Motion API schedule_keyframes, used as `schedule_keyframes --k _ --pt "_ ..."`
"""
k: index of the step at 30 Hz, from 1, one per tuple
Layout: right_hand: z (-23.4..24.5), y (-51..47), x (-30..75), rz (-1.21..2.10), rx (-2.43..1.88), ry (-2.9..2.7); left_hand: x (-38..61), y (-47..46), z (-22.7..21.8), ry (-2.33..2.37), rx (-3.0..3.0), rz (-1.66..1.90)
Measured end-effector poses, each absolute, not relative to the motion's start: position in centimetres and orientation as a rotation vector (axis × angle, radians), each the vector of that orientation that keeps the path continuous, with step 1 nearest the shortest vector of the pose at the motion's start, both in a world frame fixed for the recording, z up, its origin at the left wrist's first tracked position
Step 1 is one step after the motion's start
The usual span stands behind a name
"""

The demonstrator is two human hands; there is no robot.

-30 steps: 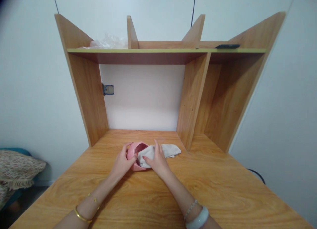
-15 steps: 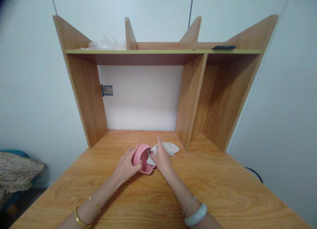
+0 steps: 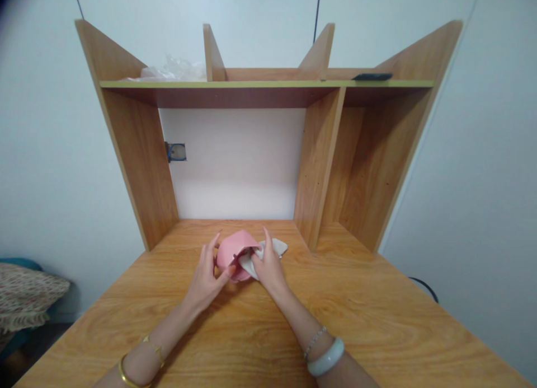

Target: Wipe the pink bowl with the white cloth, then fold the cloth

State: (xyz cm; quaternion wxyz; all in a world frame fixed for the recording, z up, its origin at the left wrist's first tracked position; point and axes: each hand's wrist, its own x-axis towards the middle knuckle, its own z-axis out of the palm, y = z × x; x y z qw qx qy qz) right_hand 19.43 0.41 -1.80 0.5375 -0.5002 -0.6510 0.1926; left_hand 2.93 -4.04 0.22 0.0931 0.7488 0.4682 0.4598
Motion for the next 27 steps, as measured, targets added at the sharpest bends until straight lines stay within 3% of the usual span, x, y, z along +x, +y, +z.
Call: schedule_keyframes --k 11,27 --pt "-2.5 1.1 17.0 0.803 -0.928 -1.241 4.5 -3.9 -1.5 1.055 1.811 1.362" --pt "-2.6 1.2 18.1 0.585 -1.266 -1.358 3.9 -4.2 0.1 1.352 2.005 1.321"
